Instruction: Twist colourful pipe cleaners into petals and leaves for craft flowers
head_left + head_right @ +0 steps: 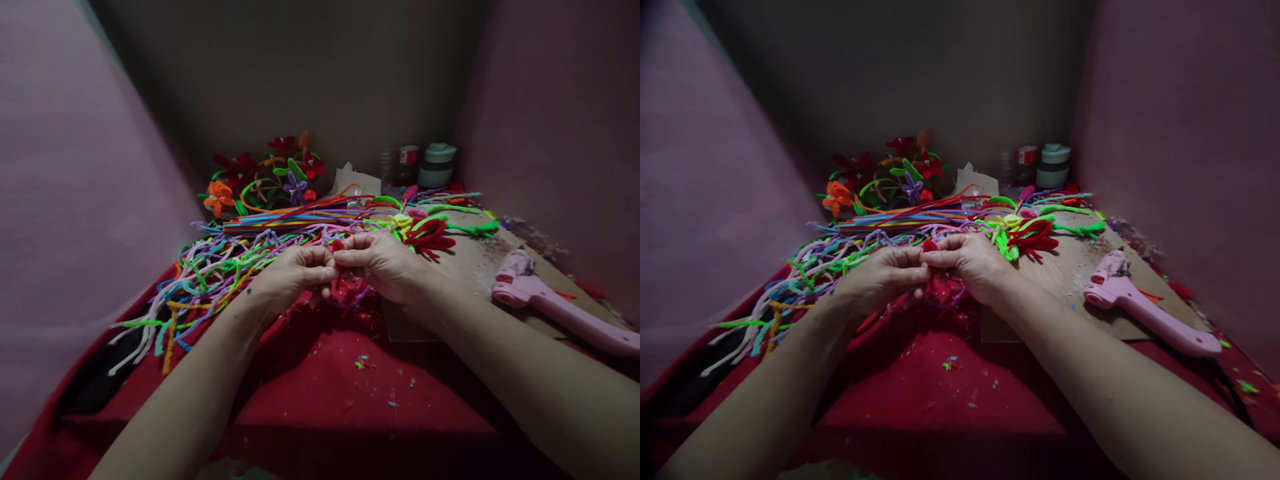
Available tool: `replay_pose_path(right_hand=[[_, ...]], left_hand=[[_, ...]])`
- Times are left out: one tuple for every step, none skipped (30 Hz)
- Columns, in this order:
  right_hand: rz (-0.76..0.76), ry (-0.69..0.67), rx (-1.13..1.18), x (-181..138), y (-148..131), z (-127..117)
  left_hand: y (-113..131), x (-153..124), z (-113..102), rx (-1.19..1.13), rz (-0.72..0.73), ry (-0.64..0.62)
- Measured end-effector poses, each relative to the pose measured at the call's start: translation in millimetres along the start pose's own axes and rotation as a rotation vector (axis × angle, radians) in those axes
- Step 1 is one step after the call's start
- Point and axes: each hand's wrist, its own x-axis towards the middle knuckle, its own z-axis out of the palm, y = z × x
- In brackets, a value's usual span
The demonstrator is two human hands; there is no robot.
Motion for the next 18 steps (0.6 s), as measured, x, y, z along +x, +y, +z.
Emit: replay_pose_path(right_hand=[[0.020,0.004,0.021,0.0,0.0,0.3],[0.042,0.010,0.038,-0.2,-0.1,0.7],[0.063,0.018,0.054,-0.6,-0.3,1.0],[0.078,0.024,0.067,-1.1,-0.5,1.3],[0.088,0.026,0.078,-1.6,-0.6,1.6],[0.095,0.025,0.084,-1.9,-0.6,1.8],[0.099,0.023,0.087,-2.2,-0.6,1.9],[0.097,0.023,0.088,-2.3,-0.3,2.2],[0.090,0.027,0.090,-2.3,0.1,2.5],[0.083,0.038,0.091,-2.2,0.6,3.0],[0.073,0.054,0.092,-2.0,1.3,3.5],[0.059,0.072,0.094,-1.7,2.0,4.1],[0.044,0.091,0.094,-1.5,2.8,4.7],[0.029,0.111,0.085,-1.2,3.5,5.3],[0.012,0.134,0.067,-1.1,4.0,5.9],[-0.008,0.156,0.038,-1.1,4.5,6.4],[-0.032,0.175,-0.001,-1.1,4.8,6.9],[-0.058,0.194,-0.045,-1.2,5.1,7.4]], left_hand=[[-0.1,-0.3,-2.1,0.010,0.002,-0.033],[-0.2,-0.6,-4.0,0.011,-0.004,-0.066],[-0.1,-0.8,-5.6,0.010,-0.016,-0.097],[0.0,-1.0,-6.9,0.009,-0.026,-0.124],[0.3,-1.2,-7.8,0.013,-0.031,-0.142],[0.7,-1.5,-8.4,0.022,-0.028,-0.155],[1.2,-1.7,-8.8,0.038,-0.017,-0.164],[2.0,-1.9,-8.9,0.061,0.002,-0.178],[3.0,-2.1,-8.8,0.091,0.021,-0.193],[4.1,-2.3,-8.6,0.127,0.041,-0.205],[5.3,-2.4,-8.4,0.167,0.058,-0.216],[6.6,-2.6,-8.2,0.207,0.070,-0.222],[7.8,-2.7,-8.1,0.245,0.077,-0.223],[8.8,-2.8,-8.1,0.279,0.079,-0.212],[9.5,-2.9,-8.2,0.308,0.077,-0.183],[10.0,-3.0,-8.2,0.324,0.074,-0.133],[10.2,-3.0,-8.2,0.321,0.075,-0.065],[10.3,-3.1,-7.9,0.298,0.082,0.013]])
